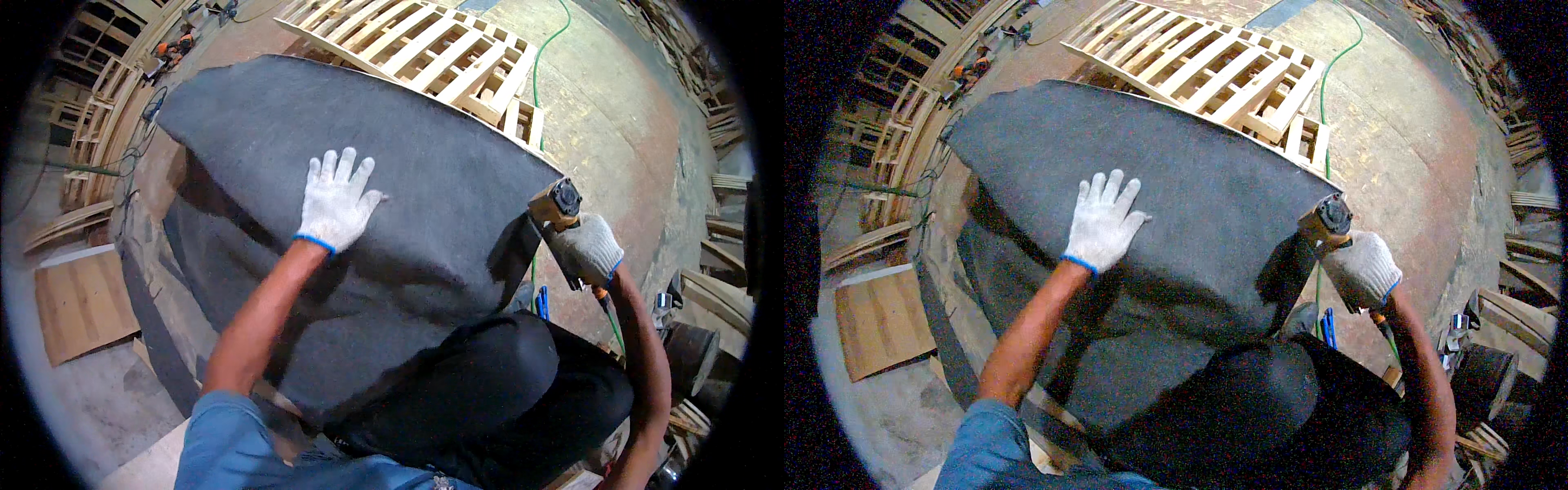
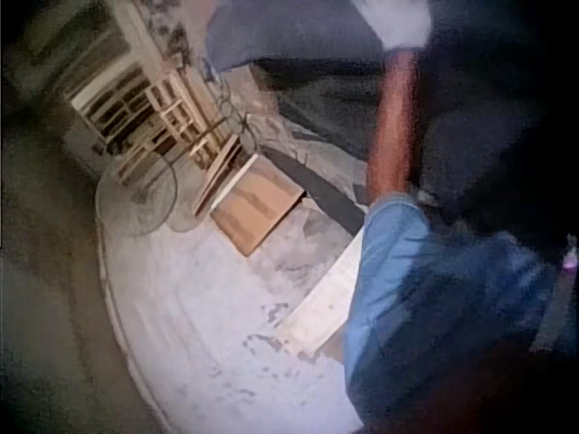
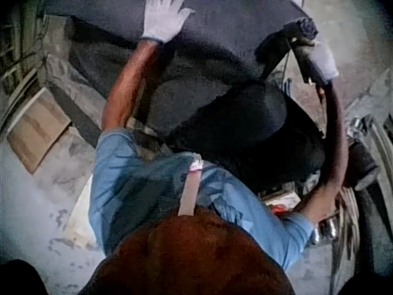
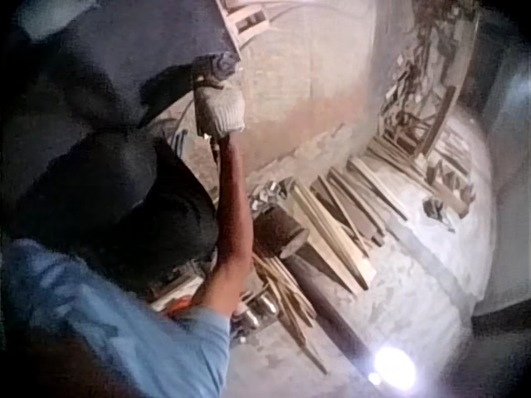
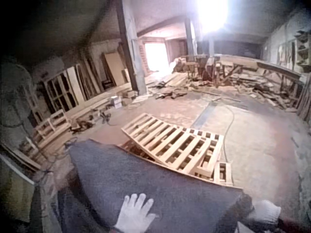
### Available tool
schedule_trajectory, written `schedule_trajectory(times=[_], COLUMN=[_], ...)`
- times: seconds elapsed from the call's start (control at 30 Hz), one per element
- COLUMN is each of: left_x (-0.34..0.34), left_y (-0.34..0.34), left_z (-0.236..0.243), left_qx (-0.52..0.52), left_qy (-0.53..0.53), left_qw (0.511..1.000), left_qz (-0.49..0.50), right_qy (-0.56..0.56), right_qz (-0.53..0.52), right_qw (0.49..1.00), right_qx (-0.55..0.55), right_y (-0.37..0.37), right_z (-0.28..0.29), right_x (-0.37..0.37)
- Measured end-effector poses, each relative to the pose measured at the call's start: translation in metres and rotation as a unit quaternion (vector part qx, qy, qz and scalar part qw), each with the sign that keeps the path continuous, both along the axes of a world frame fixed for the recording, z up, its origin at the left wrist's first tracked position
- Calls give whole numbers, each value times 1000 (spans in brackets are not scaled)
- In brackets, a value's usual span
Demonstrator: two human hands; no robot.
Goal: The person puts on gloves and positions a wooden pallet on the floor. They then drape a large piece of dark fabric over the pallet and use a pneumatic nail gun to staple the fabric to the wooden frame, securing it in place.
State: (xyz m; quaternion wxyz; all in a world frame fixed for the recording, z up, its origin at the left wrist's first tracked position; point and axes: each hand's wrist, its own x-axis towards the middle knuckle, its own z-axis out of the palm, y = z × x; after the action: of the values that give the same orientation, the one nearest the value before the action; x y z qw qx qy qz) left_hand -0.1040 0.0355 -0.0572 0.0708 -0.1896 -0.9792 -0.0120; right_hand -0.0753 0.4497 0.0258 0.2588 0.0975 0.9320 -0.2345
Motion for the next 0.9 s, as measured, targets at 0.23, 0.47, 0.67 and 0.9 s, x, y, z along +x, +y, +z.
schedule_trajectory(times=[0.23,0.47,0.67,0.9], left_x=[-61,-6,-7,1], left_y=[-5,10,17,9], left_z=[27,-19,-9,-19], left_qx=[7,-77,-56,-61], left_qy=[-252,44,34,66], left_qw=[967,993,996,995], left_qz=[34,77,54,44], right_qy=[10,-20,16,-9], right_qz=[0,58,70,1], right_qw=[1000,997,997,999], right_qx=[0,39,-16,-34], right_y=[22,55,82,67], right_z=[11,-15,-41,-26], right_x=[26,59,75,58])
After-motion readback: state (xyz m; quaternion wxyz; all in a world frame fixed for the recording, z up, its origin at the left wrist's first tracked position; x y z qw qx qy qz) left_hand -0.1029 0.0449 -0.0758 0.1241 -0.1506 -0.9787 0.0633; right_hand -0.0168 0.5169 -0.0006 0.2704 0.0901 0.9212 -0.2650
